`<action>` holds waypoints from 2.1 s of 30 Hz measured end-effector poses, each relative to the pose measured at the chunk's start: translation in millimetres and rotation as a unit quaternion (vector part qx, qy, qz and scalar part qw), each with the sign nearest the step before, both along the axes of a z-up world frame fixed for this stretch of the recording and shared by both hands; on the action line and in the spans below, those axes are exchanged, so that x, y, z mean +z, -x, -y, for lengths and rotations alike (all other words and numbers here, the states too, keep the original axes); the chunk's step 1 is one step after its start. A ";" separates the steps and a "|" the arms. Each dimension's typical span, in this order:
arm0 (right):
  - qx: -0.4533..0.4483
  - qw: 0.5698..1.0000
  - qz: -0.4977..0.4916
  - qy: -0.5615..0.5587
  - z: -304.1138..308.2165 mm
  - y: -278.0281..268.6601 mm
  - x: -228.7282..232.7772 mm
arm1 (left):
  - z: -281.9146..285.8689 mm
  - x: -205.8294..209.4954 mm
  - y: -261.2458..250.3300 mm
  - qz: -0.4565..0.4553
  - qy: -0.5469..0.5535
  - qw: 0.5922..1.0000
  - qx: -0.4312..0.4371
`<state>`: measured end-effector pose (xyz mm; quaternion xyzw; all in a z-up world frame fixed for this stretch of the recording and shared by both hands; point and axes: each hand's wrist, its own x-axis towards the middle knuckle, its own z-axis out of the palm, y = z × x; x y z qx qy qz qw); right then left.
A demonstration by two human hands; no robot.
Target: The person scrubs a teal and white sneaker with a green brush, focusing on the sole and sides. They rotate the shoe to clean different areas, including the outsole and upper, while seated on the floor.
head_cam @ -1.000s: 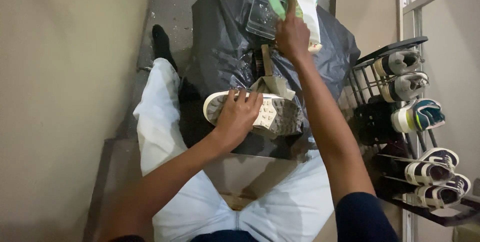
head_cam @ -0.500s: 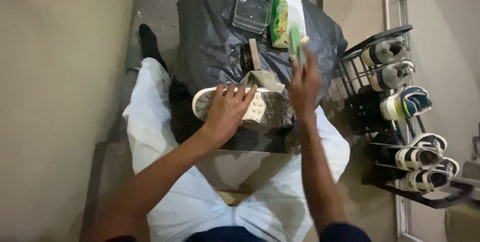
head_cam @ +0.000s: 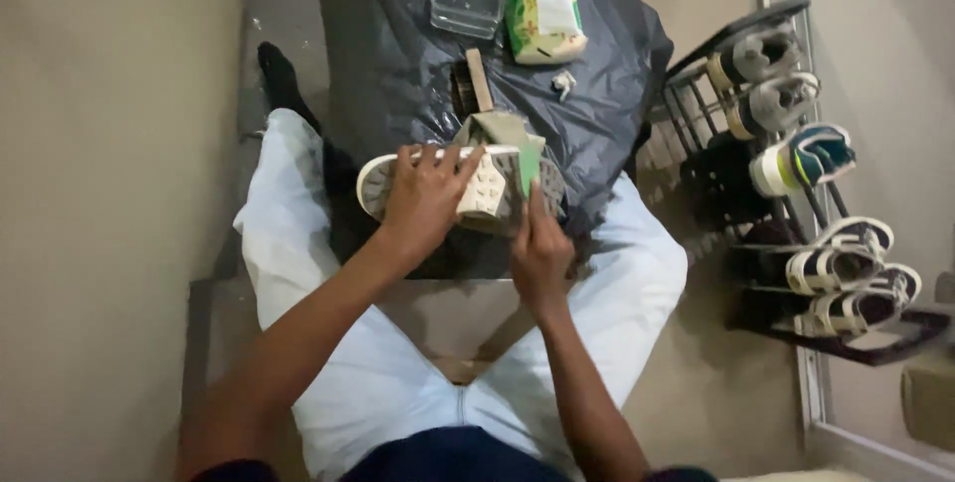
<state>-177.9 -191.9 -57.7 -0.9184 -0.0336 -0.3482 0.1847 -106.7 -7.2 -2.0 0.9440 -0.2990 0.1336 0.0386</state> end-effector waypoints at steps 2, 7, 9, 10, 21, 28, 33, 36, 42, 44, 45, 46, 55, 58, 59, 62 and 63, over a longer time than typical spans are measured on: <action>-0.007 1.000 -0.014 -0.009 2.0 -8.3 -2.2 | 1.9 1.8 1.8 -0.003 0.005 1.000 -0.003; -0.022 0.999 -0.036 -0.004 -3.5 7.8 5.5 | 2.3 4.8 1.7 -0.018 0.026 0.999 -0.003; -0.029 0.997 -0.074 0.001 -5.1 38.8 -1.0 | 5.1 3.3 -3.3 -0.011 0.028 1.000 0.008; -0.030 0.997 -0.071 0.001 -3.9 40.4 -6.6 | 4.2 7.2 -2.9 -0.007 0.029 1.000 0.007; -0.041 0.997 -0.004 0.060 -0.5 -17.0 -18.2 | 4.4 1.8 -1.1 -0.043 0.046 0.998 0.015; -0.046 0.995 -0.048 0.068 -3.2 39.2 -25.6 | 0.9 -1.4 1.5 -0.045 0.037 0.998 0.000; -0.039 0.999 -0.004 0.017 6.1 -45.5 -28.1 | 1.0 -10.6 0.9 -0.045 0.029 0.998 0.013; -0.054 0.997 -0.011 0.054 1.1 -25.6 -22.3 | 3.1 -8.7 -0.9 -0.063 0.044 0.997 0.028; -0.059 0.996 -0.039 0.057 -8.8 61.2 -28.8 | 1.8 -12.1 1.5 -0.081 0.032 0.996 0.011; -0.061 0.995 -0.019 0.076 -3.9 24.9 -32.5 | -0.3 -13.8 2.0 -0.064 0.031 0.997 0.009; -0.063 0.993 0.005 0.096 -1.0 7.5 -34.1 | -0.8 -13.9 2.2 -0.043 0.031 0.999 0.005; -0.063 0.993 0.008 0.095 -3.3 -9.4 -28.6 | 0.2 -17.0 2.5 -0.040 0.031 0.999 0.006; -0.017 0.996 -0.049 0.066 -20.0 41.6 -12.9 | 4.6 -8.5 1.6 -0.018 0.049 0.998 0.039; -0.040 0.992 -0.083 0.081 -10.9 61.5 -29.6 | 2.9 -9.5 1.6 -0.054 0.059 0.996 0.029; -0.040 0.994 -0.068 0.075 -6.3 49.7 -28.4 | 2.5 -11.7 0.7 -0.053 0.052 0.997 0.023; -0.069 0.994 -0.017 0.081 1.7 -2.3 -39.3 | -0.6 -8.6 7.8 -0.054 0.034 0.998 0.013; -0.094 0.991 0.029 0.096 4.7 -28.9 -44.0 | -1.1 -4.1 6.7 -0.047 0.027 0.998 0.014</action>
